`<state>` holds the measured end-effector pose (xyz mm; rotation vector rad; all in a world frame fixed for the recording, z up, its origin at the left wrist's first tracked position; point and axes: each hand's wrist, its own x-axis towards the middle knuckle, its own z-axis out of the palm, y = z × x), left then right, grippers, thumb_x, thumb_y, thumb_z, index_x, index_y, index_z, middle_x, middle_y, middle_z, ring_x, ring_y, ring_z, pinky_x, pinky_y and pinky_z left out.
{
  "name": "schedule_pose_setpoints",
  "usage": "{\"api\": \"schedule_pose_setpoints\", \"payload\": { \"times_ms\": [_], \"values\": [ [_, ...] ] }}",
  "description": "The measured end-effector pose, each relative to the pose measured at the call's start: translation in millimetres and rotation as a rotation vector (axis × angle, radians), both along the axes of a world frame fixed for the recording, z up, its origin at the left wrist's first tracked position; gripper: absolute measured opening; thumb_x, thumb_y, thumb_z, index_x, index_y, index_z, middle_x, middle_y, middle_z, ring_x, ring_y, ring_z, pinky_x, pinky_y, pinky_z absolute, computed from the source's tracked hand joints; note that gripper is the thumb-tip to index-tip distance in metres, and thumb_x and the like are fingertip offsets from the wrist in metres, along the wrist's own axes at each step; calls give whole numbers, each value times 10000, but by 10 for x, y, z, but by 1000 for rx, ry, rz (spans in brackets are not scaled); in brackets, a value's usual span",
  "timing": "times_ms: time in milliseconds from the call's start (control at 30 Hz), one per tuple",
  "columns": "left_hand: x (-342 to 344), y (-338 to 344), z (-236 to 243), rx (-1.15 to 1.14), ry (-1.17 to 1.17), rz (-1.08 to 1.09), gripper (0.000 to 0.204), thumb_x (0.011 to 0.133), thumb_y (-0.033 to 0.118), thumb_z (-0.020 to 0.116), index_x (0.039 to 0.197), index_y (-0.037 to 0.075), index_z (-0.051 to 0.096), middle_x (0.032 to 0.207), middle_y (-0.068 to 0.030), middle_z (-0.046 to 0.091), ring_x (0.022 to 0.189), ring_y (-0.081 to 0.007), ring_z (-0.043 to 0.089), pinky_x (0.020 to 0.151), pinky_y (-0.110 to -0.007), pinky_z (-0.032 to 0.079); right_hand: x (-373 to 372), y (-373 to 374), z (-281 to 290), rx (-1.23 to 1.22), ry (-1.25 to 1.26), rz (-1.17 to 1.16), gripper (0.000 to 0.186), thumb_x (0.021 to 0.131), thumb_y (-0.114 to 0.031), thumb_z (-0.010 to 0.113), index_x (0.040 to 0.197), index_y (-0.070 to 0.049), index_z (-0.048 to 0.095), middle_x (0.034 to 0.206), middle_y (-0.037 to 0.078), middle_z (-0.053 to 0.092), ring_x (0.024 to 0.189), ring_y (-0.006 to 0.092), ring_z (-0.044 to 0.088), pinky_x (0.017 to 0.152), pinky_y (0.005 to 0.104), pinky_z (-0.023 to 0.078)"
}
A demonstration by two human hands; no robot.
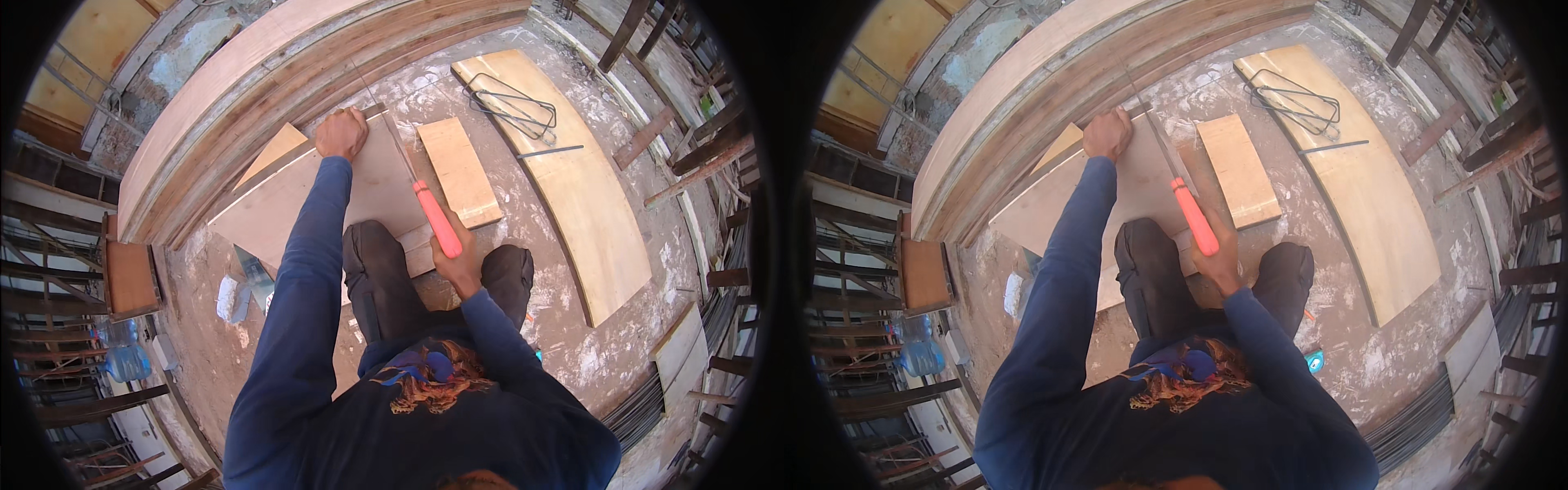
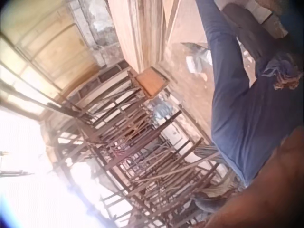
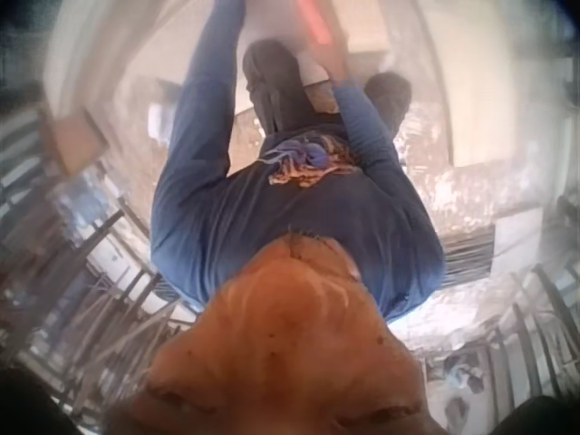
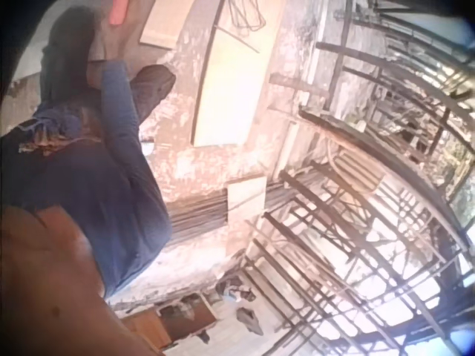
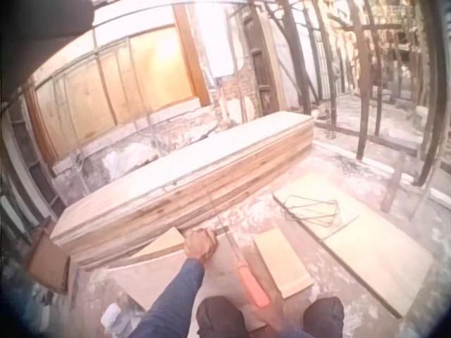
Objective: The person marks a cutting line on a piece of plywood using a square and a pencil, then cuts the wood along the line with a hand saw while kneeling on the floor.
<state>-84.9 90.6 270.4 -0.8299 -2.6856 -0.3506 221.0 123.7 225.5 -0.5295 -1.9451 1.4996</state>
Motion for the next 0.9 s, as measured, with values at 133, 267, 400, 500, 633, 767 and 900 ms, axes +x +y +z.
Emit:
{"api": "schedule_pose_setpoints", "payload": {
  "times_ms": [133, 267, 400, 500, 633, 767, 900],
  "values": [
    [18, 66, 49, -78, -16, 12, 513, 997, 331, 365, 887, 6, 747, 934, -219, 728, 864, -405, 705, 811, -482, 554, 1168, -324, -95, 88, -36, -13, 524, 792, 57, 562, 1315, 34, 578, 1128, 237, 679, 1068, 310, 689, 930, 351, 520],
    [236, 97, 157, -30, -101, -11, 512, 997, 333, 362, 909, 7, 746, 939, -234, 723, 870, -405, 704, 827, -492, 548, 170, 48, -20, 75, 53, -18, 524, 791, 34, 578, 1314, 20, 578, 1108, 229, 680, 1026, 293, 693, 879, 353, 524],
    [70, 133, 105, 10, -75, -35, 517, 997, 331, 358, 908, -4, 742, 937, -237, 721, 863, -406, 705, 821, -485, 551, -551, 300, 120, 14, 35, -10, 520, 797, -2, 600, 1316, -4, 577, 1088, 225, 680, 946, 306, 706, 804, 362, 529],
    [53, 23, 62, -65, -114, 6, 522, 998, 329, 353, 901, -11, 737, 937, -236, 720, 859, -410, 703, 818, -485, 551, 316, -3, -81, 36, -42, -1, 511, 801, 22, 581, 1312, 17, 579, 1098, 216, 696, 981, 307, 710, 840, 341, 535],
    [-49, 82, 72, -55, -60, 20, 520, 998, 325, 348, 896, -2, 738, 934, -233, 721, 867, -409, 702, 819, -492, 549, 961, -279, -138, 73, -47, -13, 511, 810, 33, 550, 1321, 39, 569, 1169, 222, 685, 1056, 298, 702, 896, 316, 524],
    [192, 117, 159, -18, -97, -27, 522, 999, 337, 339, 917, 14, 741, 958, -232, 720, 876, -409, 700, 825, -497, 545, -304, 205, 111, 17, 38, -4, 540, 791, 40, 571, 1327, -26, 581, 1107, 233, 675, 976, 351, 693, 835, 390, 529],
    [14, 90, 48, -51, -104, -3, 527, 999, 345, 338, 914, 23, 746, 961, -233, 720, 878, -413, 699, 833, -498, 544, -528, 214, 104, 74, 74, -54, 439, 800, -2, 591, 1239, 3, 612, 870, 191, 681, 773, 270, 680, 726, 345, 525]
  ]
}}
